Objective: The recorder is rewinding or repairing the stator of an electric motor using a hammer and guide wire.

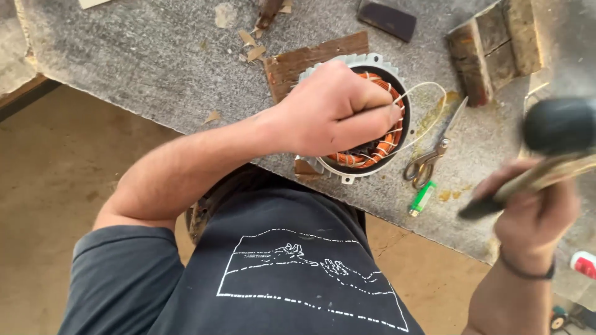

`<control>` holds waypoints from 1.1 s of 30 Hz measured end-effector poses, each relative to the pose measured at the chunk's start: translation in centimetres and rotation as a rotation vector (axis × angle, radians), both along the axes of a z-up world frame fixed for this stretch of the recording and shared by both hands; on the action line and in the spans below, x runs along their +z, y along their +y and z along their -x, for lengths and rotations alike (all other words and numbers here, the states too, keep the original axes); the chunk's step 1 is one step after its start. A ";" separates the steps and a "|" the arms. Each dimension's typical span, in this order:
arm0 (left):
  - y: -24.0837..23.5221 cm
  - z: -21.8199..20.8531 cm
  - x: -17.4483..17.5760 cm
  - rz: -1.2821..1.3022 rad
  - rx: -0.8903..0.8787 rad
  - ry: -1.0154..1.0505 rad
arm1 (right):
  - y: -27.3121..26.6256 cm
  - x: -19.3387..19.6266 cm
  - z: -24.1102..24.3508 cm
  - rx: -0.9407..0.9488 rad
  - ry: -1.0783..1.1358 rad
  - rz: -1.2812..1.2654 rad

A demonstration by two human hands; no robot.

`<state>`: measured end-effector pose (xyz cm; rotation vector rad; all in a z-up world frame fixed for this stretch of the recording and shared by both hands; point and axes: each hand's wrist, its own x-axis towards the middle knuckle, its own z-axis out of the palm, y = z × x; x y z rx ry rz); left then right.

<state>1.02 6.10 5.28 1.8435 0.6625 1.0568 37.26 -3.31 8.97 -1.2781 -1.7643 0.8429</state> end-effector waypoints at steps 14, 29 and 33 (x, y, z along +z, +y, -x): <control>-0.1 -0.1 -0.6 -0.078 0.076 -0.079 | -2.8 5.0 3.1 0.281 -1.152 -0.196; -0.2 0.1 -0.9 -0.077 0.074 -0.081 | -4.2 4.4 -3.1 0.151 -1.083 -0.365; -0.5 0.3 -0.3 -0.084 0.054 -0.124 | -2.5 5.6 3.4 0.189 -1.198 -0.306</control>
